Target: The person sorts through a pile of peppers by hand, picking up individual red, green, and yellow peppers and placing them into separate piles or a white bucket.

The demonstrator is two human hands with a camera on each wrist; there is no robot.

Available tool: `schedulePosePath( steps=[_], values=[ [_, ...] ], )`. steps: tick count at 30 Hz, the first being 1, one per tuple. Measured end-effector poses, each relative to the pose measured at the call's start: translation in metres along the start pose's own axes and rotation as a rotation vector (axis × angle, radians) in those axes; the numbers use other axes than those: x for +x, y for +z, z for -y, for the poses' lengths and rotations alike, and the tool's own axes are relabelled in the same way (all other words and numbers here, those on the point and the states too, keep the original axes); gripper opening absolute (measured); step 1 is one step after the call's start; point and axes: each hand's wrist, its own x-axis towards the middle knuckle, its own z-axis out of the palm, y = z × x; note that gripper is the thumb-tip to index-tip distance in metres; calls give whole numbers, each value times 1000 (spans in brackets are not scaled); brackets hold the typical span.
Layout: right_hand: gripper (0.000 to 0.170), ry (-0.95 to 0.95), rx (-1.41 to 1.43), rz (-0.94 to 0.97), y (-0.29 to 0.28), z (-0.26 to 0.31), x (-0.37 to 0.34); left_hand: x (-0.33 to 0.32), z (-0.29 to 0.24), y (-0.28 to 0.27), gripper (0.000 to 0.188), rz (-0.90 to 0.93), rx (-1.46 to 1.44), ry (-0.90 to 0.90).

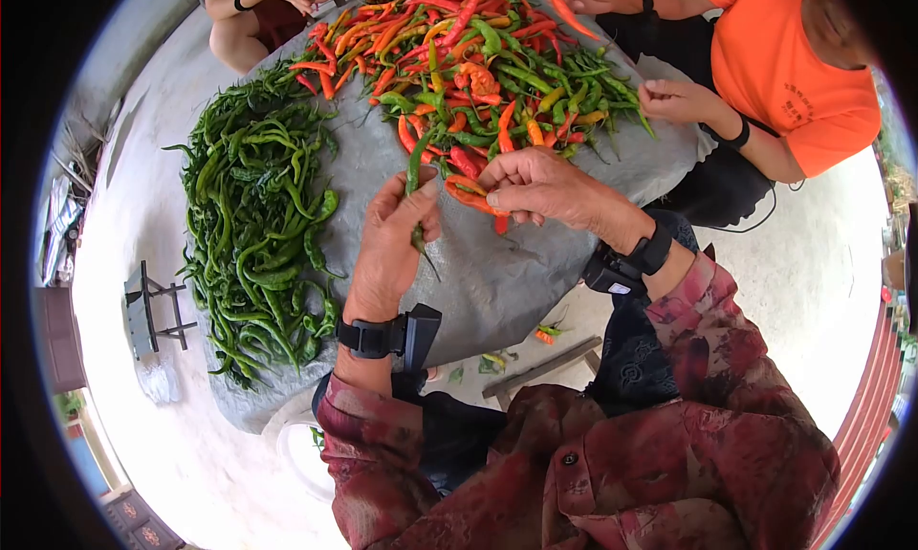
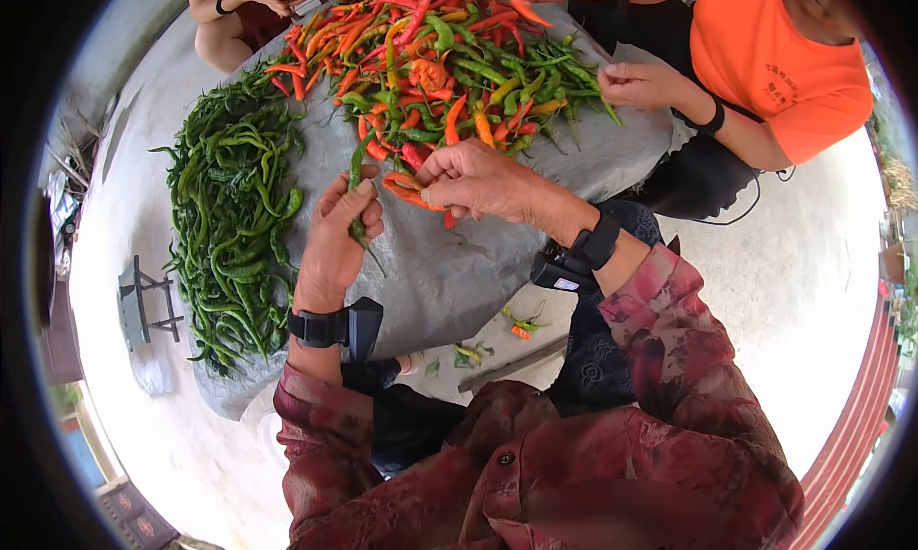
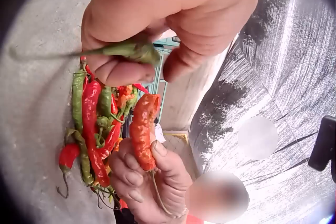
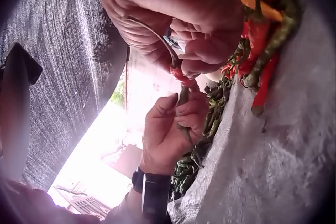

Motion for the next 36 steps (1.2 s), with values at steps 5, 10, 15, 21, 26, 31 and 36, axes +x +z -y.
schedulePosePath(
  steps=[5, 10, 15, 21, 26, 31, 36],
  values=[
    [33, -26, -116, 56, 5, 0, 0, -5, 4, 6, 25, 36, 474, 109],
    [39, -97, -180, 138, 5, -2, -1, -1, 5, -5, 19, 49, 337, 89],
    [38, -83, -138, 134, 7, 5, -6, -3, 3, 0, 17, 29, 19, 118],
    [36, -231, -232, 115, 4, 0, -6, -1, 6, 0, 23, 26, -114, 132],
    [27, -222, -340, 83, 8, -3, -6, 2, 9, -4, 20, 71, -129, 122],
    [25, -168, -343, 168, 2, 2, -7, 2, 9, -7, 21, 33, -98, 93],
    [31, -318, 149, -76, -23, 13, 9, 7, 11, -18, 29, -138, -135, 32]
  ],
)
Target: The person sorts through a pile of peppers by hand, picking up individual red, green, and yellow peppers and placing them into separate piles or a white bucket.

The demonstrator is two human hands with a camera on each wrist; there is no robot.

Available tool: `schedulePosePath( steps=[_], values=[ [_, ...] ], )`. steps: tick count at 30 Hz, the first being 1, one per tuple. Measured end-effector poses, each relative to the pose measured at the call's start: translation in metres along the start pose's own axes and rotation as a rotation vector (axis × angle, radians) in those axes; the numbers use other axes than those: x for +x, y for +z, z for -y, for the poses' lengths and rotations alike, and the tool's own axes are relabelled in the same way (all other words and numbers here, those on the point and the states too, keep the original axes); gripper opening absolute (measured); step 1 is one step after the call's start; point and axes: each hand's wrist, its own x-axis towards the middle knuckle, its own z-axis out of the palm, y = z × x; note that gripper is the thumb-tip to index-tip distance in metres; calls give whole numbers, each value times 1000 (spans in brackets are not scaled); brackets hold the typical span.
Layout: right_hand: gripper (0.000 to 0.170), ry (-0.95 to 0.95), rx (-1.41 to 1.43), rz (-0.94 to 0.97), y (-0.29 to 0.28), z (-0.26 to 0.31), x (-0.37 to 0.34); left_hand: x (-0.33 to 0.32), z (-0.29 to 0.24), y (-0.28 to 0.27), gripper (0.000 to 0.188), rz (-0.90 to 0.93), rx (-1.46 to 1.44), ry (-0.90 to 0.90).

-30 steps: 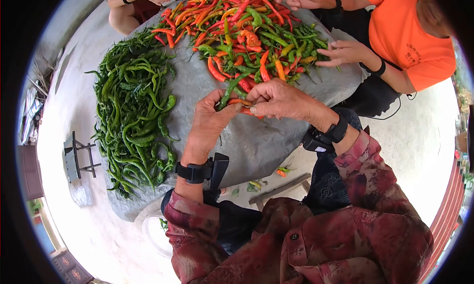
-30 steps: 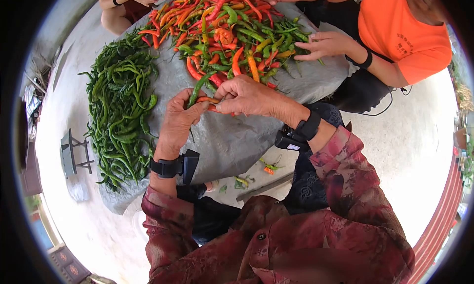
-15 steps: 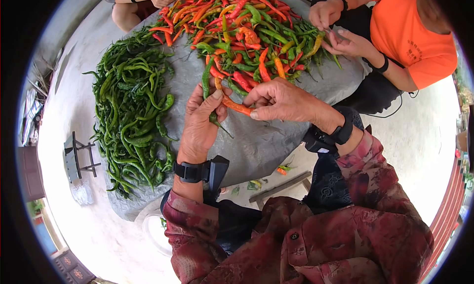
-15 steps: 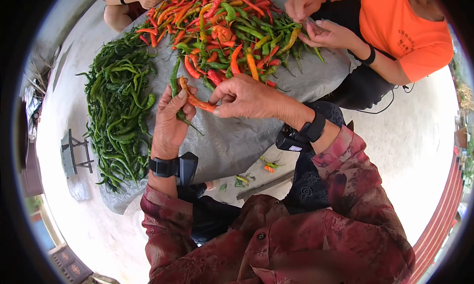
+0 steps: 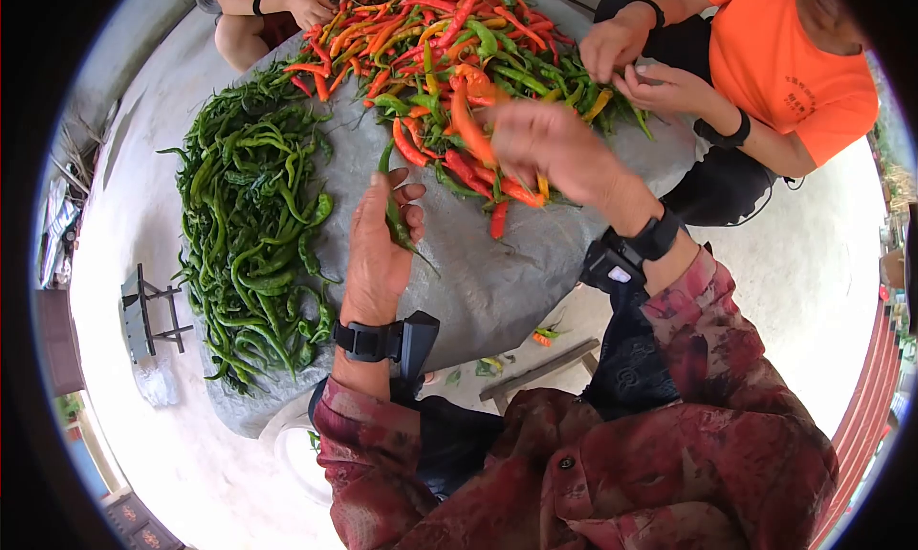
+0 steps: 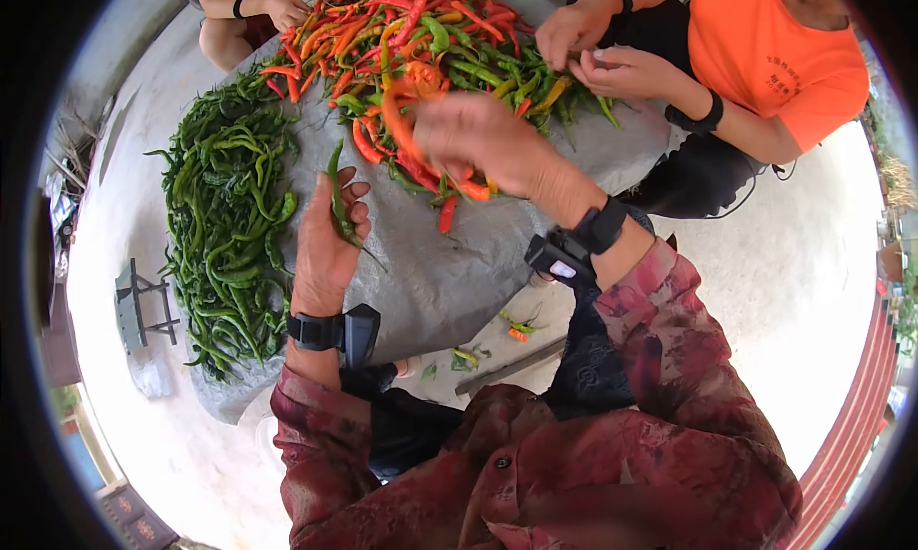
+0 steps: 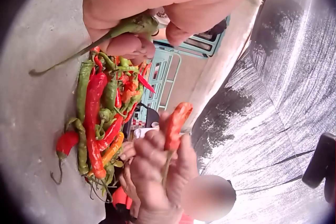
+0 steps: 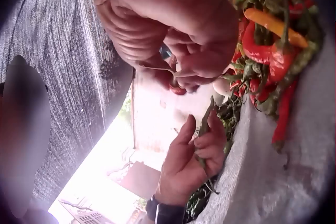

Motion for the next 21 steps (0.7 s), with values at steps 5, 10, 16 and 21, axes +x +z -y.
schedulePosePath(
  steps=[5, 10, 16, 21],
  values=[
    [37, -80, 295, -391, 0, -11, 15, 2, 7, 3, 28, 100, -141, -15],
    [32, -43, -632, 85, 58, -30, -10, -1, 16, 18, 26, 103, -161, 36],
    [30, -196, -753, 13, 66, -47, -4, 2, 27, 8, 26, 78, -120, 65],
    [25, 37, -7, -54, 35, -14, 18, -2, 19, 5, 29, -74, -57, 33]
  ],
)
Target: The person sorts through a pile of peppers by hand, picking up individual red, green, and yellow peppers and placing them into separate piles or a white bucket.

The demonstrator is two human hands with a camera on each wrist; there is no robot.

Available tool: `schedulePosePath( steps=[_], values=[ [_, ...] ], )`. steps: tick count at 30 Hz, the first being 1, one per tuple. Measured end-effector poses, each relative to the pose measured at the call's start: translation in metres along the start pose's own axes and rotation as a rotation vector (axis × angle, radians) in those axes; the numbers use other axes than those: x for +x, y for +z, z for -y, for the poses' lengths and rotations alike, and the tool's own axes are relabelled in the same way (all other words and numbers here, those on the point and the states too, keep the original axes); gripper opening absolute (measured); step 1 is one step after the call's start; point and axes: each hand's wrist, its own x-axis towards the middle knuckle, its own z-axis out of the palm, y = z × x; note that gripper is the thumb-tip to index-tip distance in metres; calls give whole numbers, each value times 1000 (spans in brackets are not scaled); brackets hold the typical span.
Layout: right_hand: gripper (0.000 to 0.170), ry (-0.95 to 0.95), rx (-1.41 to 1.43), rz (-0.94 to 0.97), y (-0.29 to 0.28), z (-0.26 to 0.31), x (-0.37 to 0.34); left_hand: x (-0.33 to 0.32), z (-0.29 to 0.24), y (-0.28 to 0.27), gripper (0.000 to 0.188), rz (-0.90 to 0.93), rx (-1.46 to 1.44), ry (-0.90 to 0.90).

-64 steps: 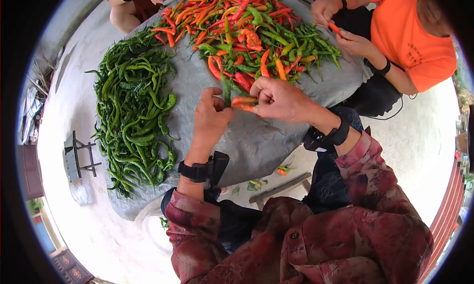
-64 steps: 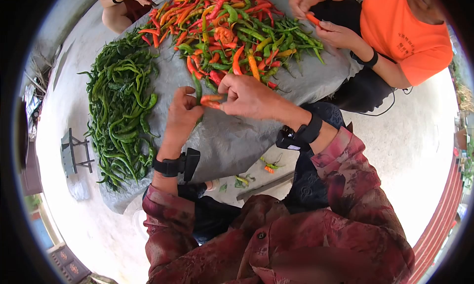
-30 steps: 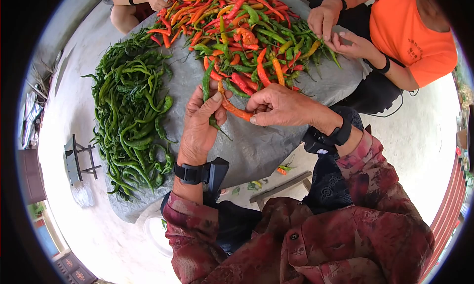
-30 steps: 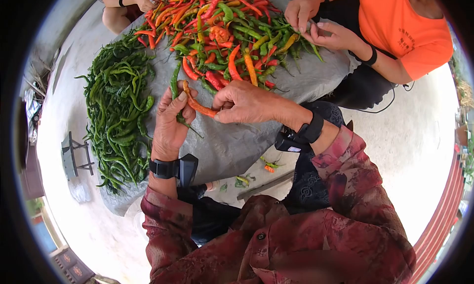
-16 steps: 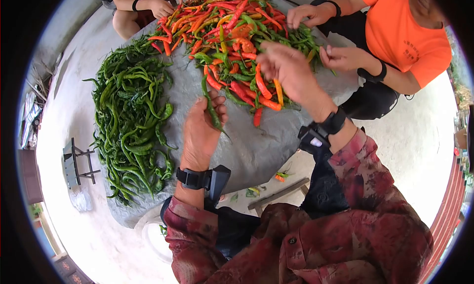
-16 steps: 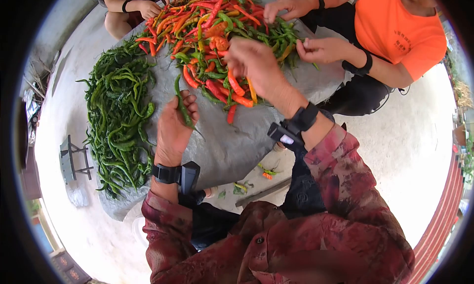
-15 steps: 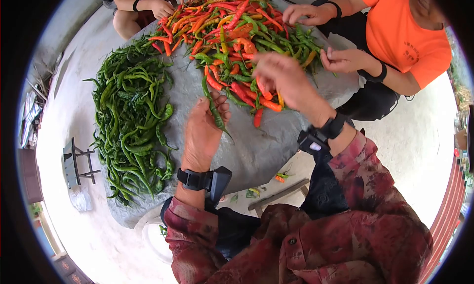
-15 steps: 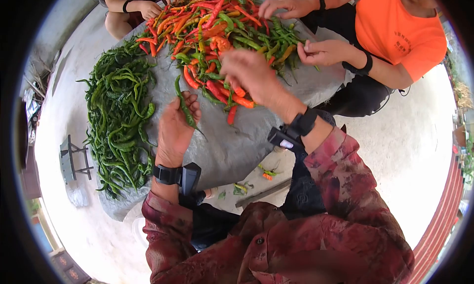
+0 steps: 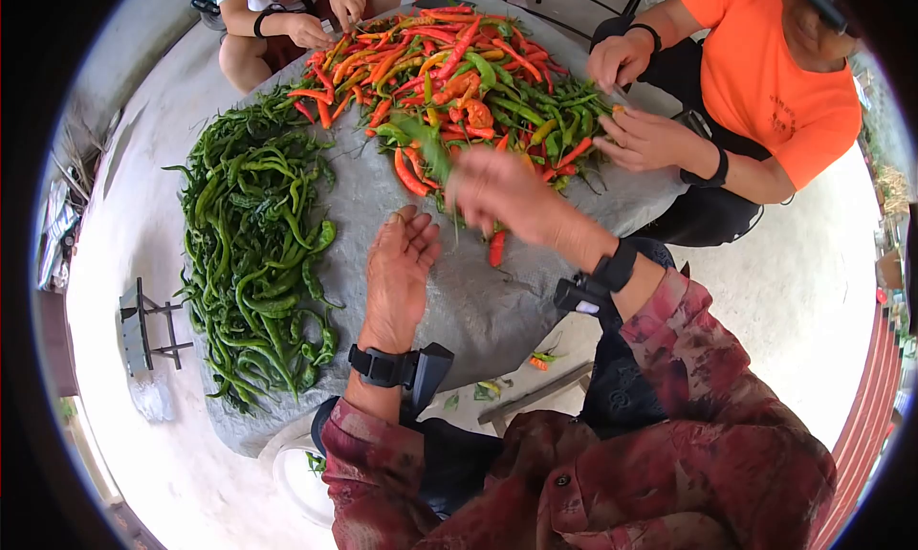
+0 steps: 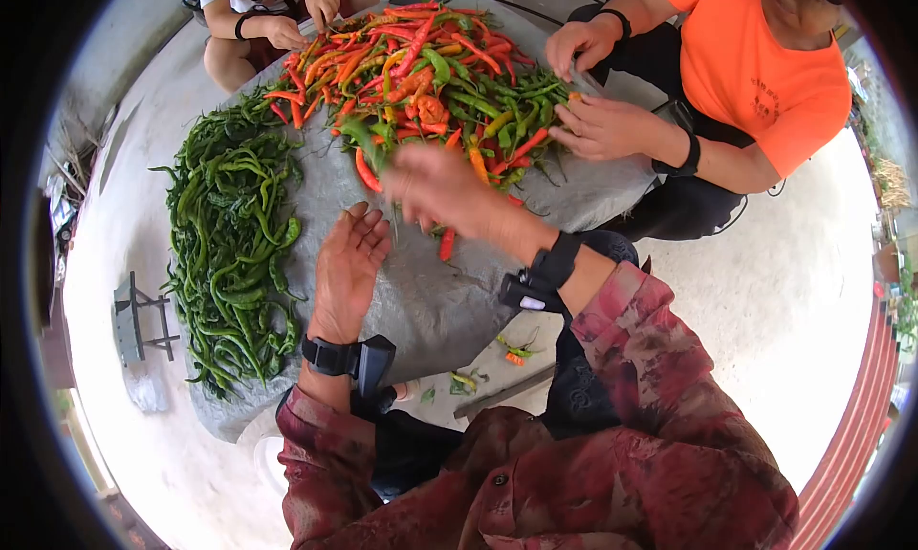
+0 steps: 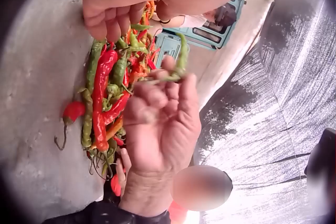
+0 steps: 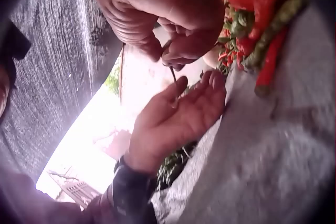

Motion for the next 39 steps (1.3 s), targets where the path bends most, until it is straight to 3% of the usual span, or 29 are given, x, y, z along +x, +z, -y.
schedulePosePath(
  steps=[2, 3, 6, 7, 9, 11, 13, 17, 19, 23, 27, 29, 31, 36, 38, 39],
  values=[
    [31, -162, 236, -332, -15, 10, 13, 0, 0, -1, 31, 25, 52, -24],
    [31, -164, 234, -333, -25, 11, 14, 0, 0, -1, 34, 51, 105, -49],
    [31, -146, -377, -411, -42, 9, 10, -1, 1, 3, 33, 84, 189, -39],
    [31, -143, -377, -409, -39, 7, 5, -1, 0, 4, 33, 82, 187, -41],
    [32, -100, -979, -271, -33, 2, -7, -2, -1, 8, 30, 93, 231, -21],
    [37, -126, -1082, -241, -32, -12, -11, -2, -1, 8, 28, 102, 254, -16],
    [41, -322, -1209, -286, -30, -16, -10, -1, 0, 9, 27, 115, 277, -5],
    [42, -256, -1031, -278, -30, -5, -9, 0, 3, 9, 25, 168, 336, -39],
    [44, -206, -756, -344, -28, 0, -10, -2, 3, 9, 25, 175, 353, -61],
    [49, -340, -697, -316, -12, 6, -16, -3, 2, 14, 26, 179, 364, -59],
    [39, -318, -638, -256, 1, 13, -21, -5, 2, 19, 28, 167, 282, -33],
    [31, -267, -633, -217, 8, 8, -22, -3, 3, 18, 28, 207, 197, -15],
    [32, -599, -831, -69, 15, -4, -21, -2, 3, 18, 29, 252, 113, 0],
    [28, -506, -844, -87, 14, -5, -24, -4, -6, 15, 27, 115, 242, 79],
    [25, -453, -1101, 123, 5, -17, -22, -6, -9, 14, 29, 76, 248, 87],
    [25, -456, -1100, 120, 6, -15, -23, -6, -10, 14, 30, 37, 253, 94]
  ],
)
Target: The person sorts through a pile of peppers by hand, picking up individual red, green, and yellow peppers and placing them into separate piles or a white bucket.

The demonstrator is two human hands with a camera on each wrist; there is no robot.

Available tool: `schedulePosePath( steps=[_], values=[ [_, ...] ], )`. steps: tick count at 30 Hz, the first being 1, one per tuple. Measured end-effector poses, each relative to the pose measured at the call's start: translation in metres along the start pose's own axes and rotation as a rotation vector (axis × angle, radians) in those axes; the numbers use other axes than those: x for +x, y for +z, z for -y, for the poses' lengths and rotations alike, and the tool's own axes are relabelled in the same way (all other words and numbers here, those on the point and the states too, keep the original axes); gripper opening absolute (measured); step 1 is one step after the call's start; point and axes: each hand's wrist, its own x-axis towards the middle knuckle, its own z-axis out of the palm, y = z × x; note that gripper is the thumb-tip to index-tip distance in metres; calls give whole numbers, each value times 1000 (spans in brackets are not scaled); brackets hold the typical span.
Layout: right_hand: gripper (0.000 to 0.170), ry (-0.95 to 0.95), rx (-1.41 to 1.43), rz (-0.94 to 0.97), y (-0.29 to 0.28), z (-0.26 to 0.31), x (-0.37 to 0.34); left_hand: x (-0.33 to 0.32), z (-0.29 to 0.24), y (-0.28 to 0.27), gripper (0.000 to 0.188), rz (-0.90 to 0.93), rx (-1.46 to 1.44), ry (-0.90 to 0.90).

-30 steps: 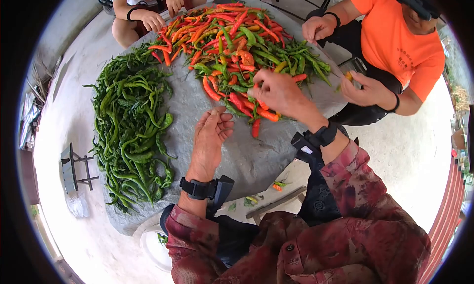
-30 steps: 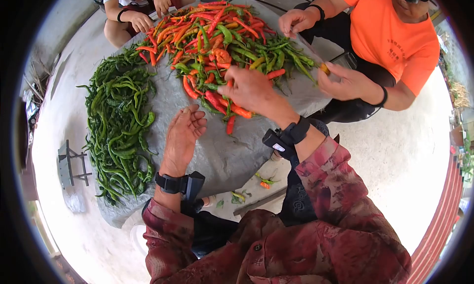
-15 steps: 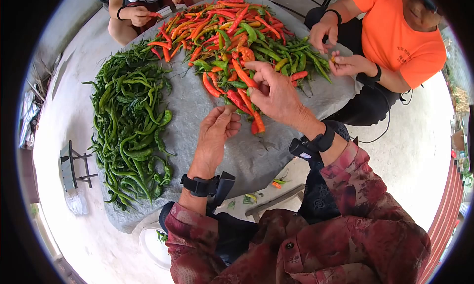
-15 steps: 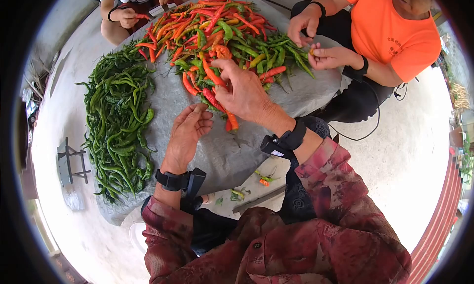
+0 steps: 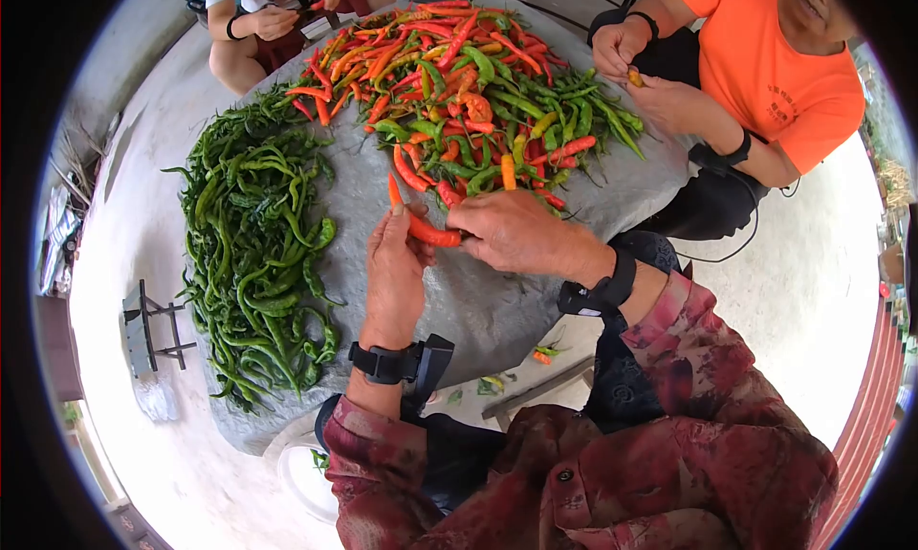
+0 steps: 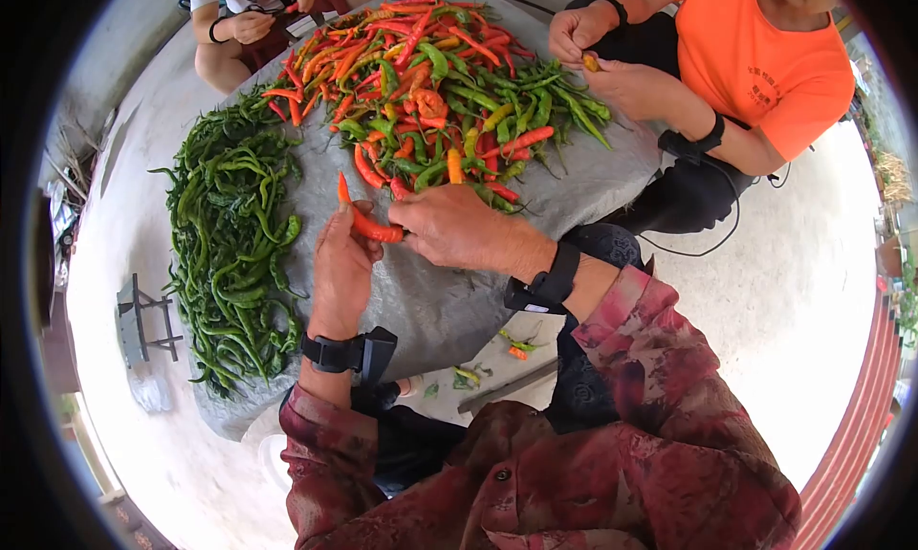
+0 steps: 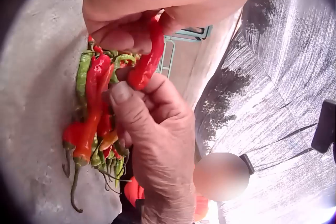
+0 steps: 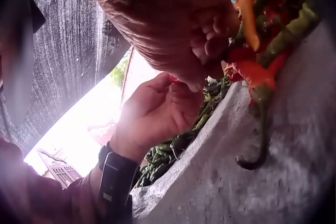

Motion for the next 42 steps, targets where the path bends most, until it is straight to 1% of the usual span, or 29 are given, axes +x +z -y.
schedulePosePath(
  steps=[3, 4, 5, 6, 7, 8, 9, 10, 12, 13, 15, 16, 18, 20, 22, 23, 24, 25, 26, 29, 30, 31, 32, 34, 36, 37, 39, 40, 42],
  values=[
    [18, 12, 5, -5, 1, 5, 1, 6, 9, -3, 33, -68, -72, -6],
    [15, -28, -93, -89, 2, 3, 0, 6, 9, -6, 33, -69, -63, -8],
    [11, -66, -193, -172, 3, 0, -2, 6, 8, -8, 33, -120, -99, -2],
    [11, -63, -190, -178, 2, -5, -3, 7, 7, -9, 34, -171, -136, 5],
    [9, -6, -229, -145, 1, -12, -4, 8, 4, -11, 34, -169, -130, 5],
    [7, 50, -269, -112, -1, -19, -5, 10, 0, -15, 35, -220, -163, 10],
    [8, 61, -265, -86, -7, -23, -5, 11, -4, -18, 35, -272, -198, 16],
    [8, 61, -265, -91, -10, -24, -6, 12, -8, -19, 35, -271, -194, 18],
    [15, 144, -167, -85, -18, -23, -8, 11, -14, -21, 36, -244, -144, 52],
    [15, 147, -165, -87, -19, -19, -6, 11, -13, -20, 36, -243, -140, 50],
    [25, 90, 77, -303, -16, -7, 0, 10, -11, -18, 35, -110, -71, -20],
    [25, 91, 80, -305, -12, -2, 1, 10, -9, -16, 35, -110, -67, -21],
    [32, 42, 88, -185, -3, 8, -1, 7, -3, -9, 37, 2, 56, -12],
    [29, 10, 99, -151, 10, 13, -3, 6, 1, -7, 36, -8, 76, -30],
    [23, 89, 78, -15, 21, 18, -2, 3, -1, -4, 37, 20, 75, -54],
    [20, 84, 94, -69, 24, 21, -2, 3, -2, -4, 37, 19, 73, -55],
    [20, 83, 94, -67, 23, 22, -2, 4, -5, -4, 37, -46, 108, -33],
    [20, 68, 147, -5, 21, 23, -2, 5, -7, -6, 38, -112, 144, -13],
    [20, 53, 201, 57, 21, 25, -2, 7, -8, -11, 38, -114, 144, -15],
    [22, 1, 280, 49, 25, 23, 1, 12, -8, -22, 40, -141, 147, -44],
    [22, -1, 283, 53, 23, 20, 4, 11, -8, -20, 40, -186, 57, -53],
    [24, 42, 362, 55, 17, 14, 9, 10, -9, -20, 41, -230, -34, -62],
    [26, 86, 440, 57, 9, 8, 14, 10, -9, -21, 41, -236, -36, -63],
    [34, 341, 853, 17, -16, 1, 29, 9, -9, -23, 41, -209, -105, 8],
    [41, 337, 601, -364, -29, -21, 39, 10, -7, -25, 40, -168, -63, 10],
    [41, 343, 602, -366, -31, -32, 39, 10, -6, -25, 39, -121, -23, 15],
    [32, 200, -87, -849, -34, -45, 39, 8, -5, -22, 38, -95, 12, 8],
    [32, 196, -88, -844, -35, -44, 35, 7, -4, -20, 37, -75, 45, 2],
    [33, 211, 97, -469, -32, -32, 20, 8, -2, -17, 36, -48, 77, -4]
  ],
)
